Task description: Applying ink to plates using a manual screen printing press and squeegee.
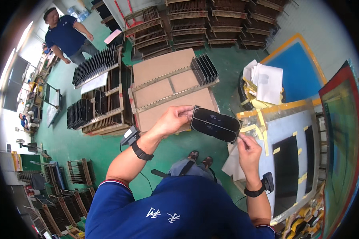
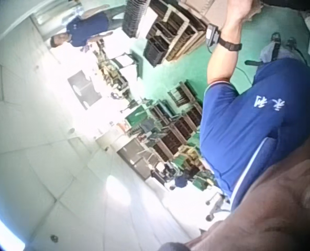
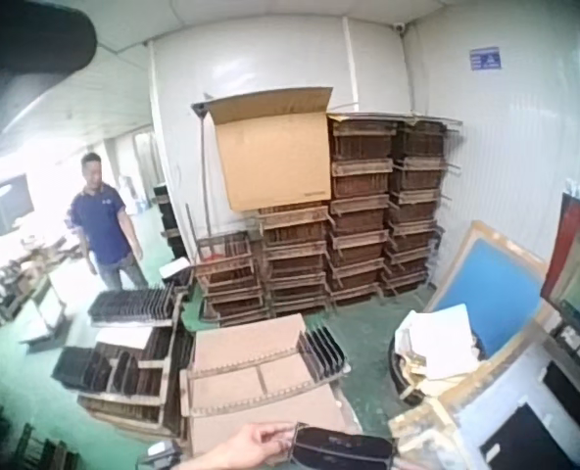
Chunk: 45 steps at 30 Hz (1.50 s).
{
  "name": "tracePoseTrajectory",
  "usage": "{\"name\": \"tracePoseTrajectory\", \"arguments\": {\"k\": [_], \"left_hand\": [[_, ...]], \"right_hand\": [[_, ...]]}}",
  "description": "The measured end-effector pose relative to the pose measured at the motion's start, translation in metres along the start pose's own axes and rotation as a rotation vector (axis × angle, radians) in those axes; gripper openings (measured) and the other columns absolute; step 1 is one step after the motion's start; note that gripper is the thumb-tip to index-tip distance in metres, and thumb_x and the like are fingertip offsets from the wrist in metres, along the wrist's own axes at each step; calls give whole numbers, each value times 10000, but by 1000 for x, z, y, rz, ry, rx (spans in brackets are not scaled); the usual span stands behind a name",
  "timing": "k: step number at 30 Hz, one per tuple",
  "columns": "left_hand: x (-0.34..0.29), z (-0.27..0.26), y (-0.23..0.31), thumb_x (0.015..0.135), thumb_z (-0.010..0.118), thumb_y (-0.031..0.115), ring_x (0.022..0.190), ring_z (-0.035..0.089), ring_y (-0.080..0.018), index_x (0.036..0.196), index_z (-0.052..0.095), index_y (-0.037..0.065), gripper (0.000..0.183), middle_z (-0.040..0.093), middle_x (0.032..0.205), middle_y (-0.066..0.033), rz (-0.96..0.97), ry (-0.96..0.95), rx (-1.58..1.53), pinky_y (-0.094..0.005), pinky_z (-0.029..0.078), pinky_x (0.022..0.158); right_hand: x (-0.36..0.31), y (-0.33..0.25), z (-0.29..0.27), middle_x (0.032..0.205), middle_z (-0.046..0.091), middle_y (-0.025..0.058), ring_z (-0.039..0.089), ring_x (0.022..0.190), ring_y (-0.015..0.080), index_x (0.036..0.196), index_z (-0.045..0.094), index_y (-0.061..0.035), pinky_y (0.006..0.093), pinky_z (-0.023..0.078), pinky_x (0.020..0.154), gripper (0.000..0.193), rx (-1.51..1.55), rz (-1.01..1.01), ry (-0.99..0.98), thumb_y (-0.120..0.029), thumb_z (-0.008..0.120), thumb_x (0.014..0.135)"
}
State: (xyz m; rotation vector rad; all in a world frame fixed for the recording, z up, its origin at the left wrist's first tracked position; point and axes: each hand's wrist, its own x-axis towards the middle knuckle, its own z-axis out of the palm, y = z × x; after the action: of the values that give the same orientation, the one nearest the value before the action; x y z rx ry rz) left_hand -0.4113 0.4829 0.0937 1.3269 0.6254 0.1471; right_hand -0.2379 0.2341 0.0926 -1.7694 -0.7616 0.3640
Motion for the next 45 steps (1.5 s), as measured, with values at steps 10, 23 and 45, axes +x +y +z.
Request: {"name": "tracePoseTrajectory", "arguments": {"k": [10,23,45], "left_hand": [[104,-116,-46,833,510,-83,1060,624,-161,1365,516,-29,535,657,1196,-124,178,255,497,-287,494,930],[296,-214,-62,884,464,-99,1188,585,-203,1378,507,8,507,610,1279,-129,360,41,468,-302,441,1031],[333,-233,-89,888,442,-112,1144,614,-189,1349,531,-1,482,654,1223,-129,332,-46,460,-299,472,1005]], "right_hand": [[53,73,133,1222,597,135,619,869,194,1363,512,22,281,517,683,618,31,32,-308,33,666,764],[144,148,262,1393,485,123,568,1027,198,1473,372,-11,280,495,788,739,102,257,-171,44,626,781],[153,147,277,1224,549,78,558,996,131,1443,420,-10,240,500,713,663,306,403,-106,59,612,812]]}}
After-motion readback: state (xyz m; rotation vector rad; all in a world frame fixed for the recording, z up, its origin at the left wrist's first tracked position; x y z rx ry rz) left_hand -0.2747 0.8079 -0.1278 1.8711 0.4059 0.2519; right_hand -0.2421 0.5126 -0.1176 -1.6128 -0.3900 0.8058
